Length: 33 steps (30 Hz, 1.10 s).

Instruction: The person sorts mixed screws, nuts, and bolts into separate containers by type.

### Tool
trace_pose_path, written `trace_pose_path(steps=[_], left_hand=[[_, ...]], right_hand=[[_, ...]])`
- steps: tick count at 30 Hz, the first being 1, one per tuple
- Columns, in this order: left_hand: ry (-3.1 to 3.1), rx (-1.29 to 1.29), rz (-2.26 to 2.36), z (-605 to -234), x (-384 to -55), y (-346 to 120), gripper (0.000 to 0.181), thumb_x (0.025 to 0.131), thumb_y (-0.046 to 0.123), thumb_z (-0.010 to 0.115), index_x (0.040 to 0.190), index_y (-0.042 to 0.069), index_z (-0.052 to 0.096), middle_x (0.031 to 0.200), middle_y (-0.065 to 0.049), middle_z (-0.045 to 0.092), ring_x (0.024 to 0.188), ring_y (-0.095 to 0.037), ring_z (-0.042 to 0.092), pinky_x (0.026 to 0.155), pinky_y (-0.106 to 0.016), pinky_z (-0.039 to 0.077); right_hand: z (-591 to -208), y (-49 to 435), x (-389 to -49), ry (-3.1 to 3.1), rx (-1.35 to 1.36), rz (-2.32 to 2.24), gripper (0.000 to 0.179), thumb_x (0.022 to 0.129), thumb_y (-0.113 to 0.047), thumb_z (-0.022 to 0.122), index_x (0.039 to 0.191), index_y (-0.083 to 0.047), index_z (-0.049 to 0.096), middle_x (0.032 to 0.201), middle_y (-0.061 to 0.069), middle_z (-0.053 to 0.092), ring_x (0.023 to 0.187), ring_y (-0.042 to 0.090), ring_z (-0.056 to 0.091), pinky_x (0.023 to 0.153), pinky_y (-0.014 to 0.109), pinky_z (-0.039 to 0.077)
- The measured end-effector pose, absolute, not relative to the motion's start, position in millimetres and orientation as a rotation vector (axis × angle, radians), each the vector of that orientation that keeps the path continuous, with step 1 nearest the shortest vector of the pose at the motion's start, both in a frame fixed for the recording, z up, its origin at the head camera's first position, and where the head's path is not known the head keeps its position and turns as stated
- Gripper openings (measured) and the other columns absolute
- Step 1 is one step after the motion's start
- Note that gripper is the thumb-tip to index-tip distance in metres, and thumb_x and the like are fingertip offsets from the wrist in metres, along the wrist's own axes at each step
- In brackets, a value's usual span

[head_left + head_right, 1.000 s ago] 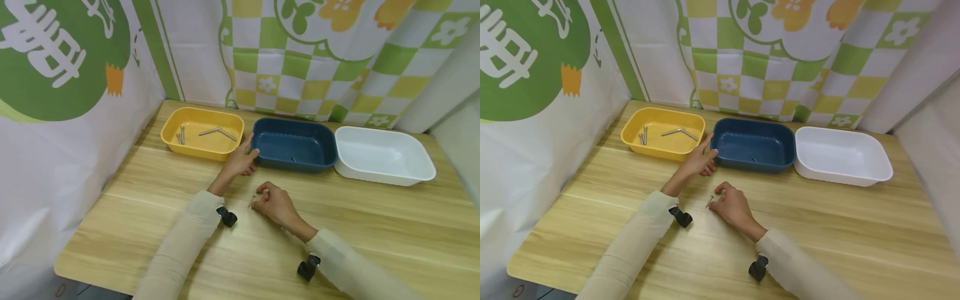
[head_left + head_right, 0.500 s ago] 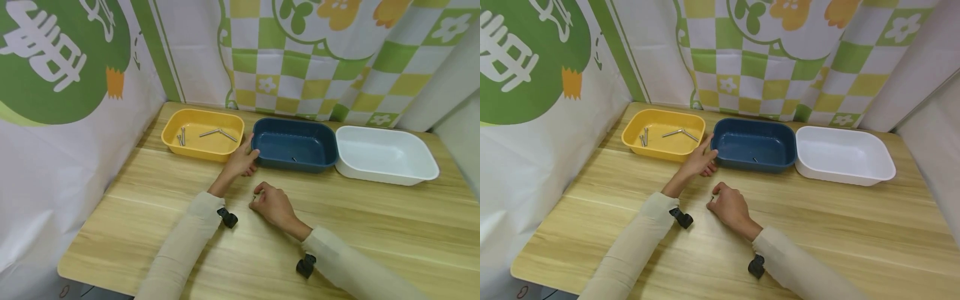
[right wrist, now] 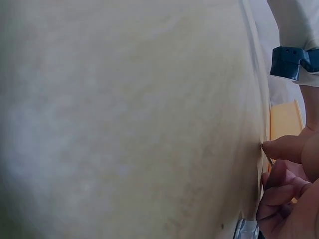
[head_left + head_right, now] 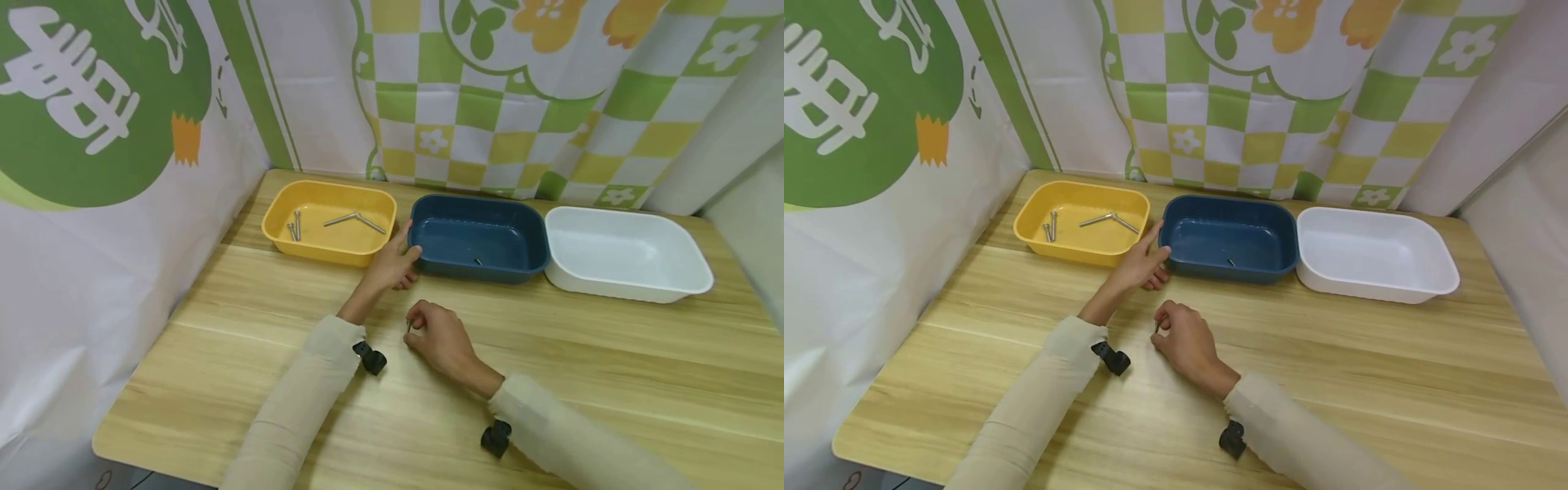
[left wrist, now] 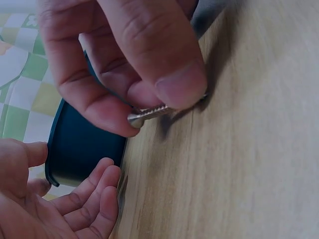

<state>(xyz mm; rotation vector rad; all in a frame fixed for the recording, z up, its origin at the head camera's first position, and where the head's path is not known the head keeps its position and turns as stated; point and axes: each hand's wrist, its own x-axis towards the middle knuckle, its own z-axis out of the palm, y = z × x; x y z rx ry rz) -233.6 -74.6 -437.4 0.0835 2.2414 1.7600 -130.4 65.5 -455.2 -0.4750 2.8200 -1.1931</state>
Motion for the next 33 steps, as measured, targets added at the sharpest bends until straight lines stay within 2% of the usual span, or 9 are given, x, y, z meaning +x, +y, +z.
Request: trace_pose_path(steps=[12,23,33], left_hand=[[2.26,0.063,1.749,-438.2,-233.7,-74.4,0.065,0.104,0.027,0.053,0.161,0.035,0.022,0.066,-0.023,0.06,0.048,-0.02,0.052,0.045,-0.028,0.041],[2.268,0.076,1.745,-439.3,-234.1,-74.2,0.064,0.105,0.027,0.052,0.161,0.033,0.021,0.065,-0.024,0.059,0.047,-0.021,0.051,0.045,-0.03,0.04],[2.291,0.072,1.72,-437.5,-234.6,-74.5,0.065,0.105,0.027,0.053,0.161,0.035,0.022,0.068,-0.023,0.062,0.048,-0.021,0.054,0.044,-0.028,0.042]], right_hand=[[-457.0,60.7,-128.8,2.809,-0.531,-1.251,0.023,0.076,0.004,0.074,0.094,-0.008,0.068,0.071,-0.007,0.065,0.071,0.012,0.065,0.073,0.041,0.054],[-458.0,59.6,-128.7,2.785,-0.554,-1.258,0.025,0.074,0.006,0.071,0.094,-0.008,0.066,0.066,-0.01,0.064,0.065,0.008,0.061,0.069,0.039,0.053],[-451.7,63.1,-133.2,2.725,-0.518,-1.352,0.024,0.077,0.006,0.069,0.097,-0.008,0.067,0.065,-0.009,0.064,0.057,0.006,0.058,0.065,0.037,0.052]])
